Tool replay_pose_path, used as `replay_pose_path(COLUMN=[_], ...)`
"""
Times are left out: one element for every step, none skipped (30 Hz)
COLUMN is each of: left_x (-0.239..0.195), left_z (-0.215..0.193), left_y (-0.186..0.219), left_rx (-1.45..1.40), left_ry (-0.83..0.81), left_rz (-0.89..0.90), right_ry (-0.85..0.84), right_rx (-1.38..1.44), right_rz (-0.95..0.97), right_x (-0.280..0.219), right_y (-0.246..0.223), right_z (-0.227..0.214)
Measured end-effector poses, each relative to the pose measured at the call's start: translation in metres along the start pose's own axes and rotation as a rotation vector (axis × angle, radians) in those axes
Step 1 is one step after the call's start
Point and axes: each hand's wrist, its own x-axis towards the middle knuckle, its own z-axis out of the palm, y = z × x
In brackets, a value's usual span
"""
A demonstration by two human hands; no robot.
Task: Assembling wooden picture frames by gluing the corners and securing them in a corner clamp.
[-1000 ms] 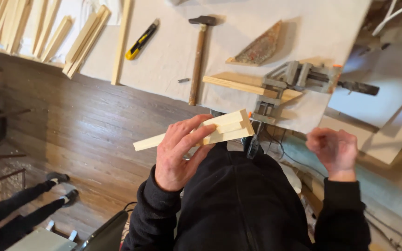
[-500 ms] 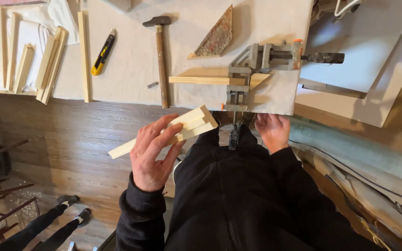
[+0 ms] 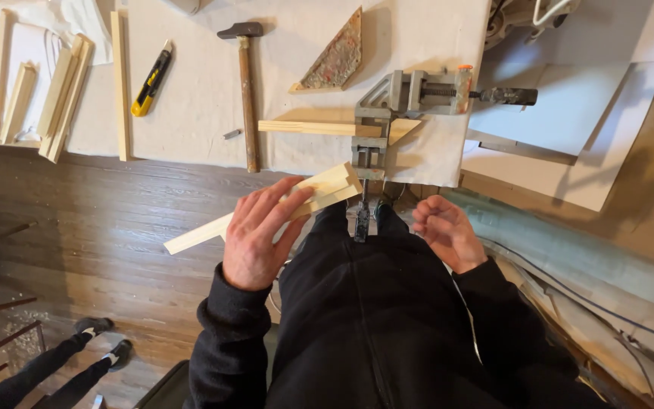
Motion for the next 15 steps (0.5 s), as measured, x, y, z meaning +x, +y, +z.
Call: replay_pose_path(left_x=[-0.002, -0.003, -0.005, -0.004, -0.005, -0.006, -0.008, -0.008, -0.008, -0.008, -0.009, -0.008, -0.007, -0.004, -0.001], left_z=[0.004, 0.006, 0.008, 0.011, 0.014, 0.017, 0.02, 0.024, 0.028, 0.03, 0.034, 0.038, 0.041, 0.042, 0.043], left_y=[0.0, 0.001, 0.003, 0.004, 0.006, 0.008, 0.01, 0.012, 0.015, 0.018, 0.02, 0.021, 0.022, 0.024, 0.025], left_rx=[0.019, 0.022, 0.017, 0.012, 0.016, 0.025, 0.034, 0.038, 0.057, 0.081, 0.089, 0.139, 0.19, 0.199, 0.224], left_ry=[-0.01, -0.005, -0.015, -0.021, -0.011, -0.025, -0.038, -0.031, -0.024, -0.018, -0.013, -0.014, -0.017, -0.011, -0.037], left_rz=[0.005, 0.0, 0.014, 0.032, 0.029, 0.038, 0.047, 0.038, 0.065, 0.091, 0.081, 0.127, 0.172, 0.174, 0.207], right_ry=[-0.029, -0.034, -0.042, -0.054, -0.063, -0.012, 0.039, 0.032, 0.04, 0.045, 0.035, -0.055, -0.145, -0.156, -0.172], right_rx=[-0.078, -0.082, -0.14, -0.202, -0.208, -0.26, -0.311, -0.316, -0.331, -0.342, -0.343, -0.252, -0.161, -0.159, -0.216], right_rz=[-0.053, -0.048, -0.119, -0.193, -0.19, -0.241, -0.292, -0.284, -0.327, -0.369, -0.358, -0.369, -0.378, -0.38, -0.373], right_x=[0.004, 0.004, 0.003, 0.004, 0.004, 0.004, 0.004, 0.002, 0.001, 0.0, -0.006, -0.01, -0.013, -0.013, -0.013], right_y=[0.002, 0.0, -0.002, -0.005, -0.011, -0.016, -0.021, -0.027, -0.033, -0.037, -0.044, -0.051, -0.058, -0.066, -0.074], right_z=[-0.011, -0.014, -0.017, -0.02, -0.017, -0.013, -0.01, -0.008, -0.007, -0.004, 0.005, 0.015, 0.025, 0.03, 0.036])
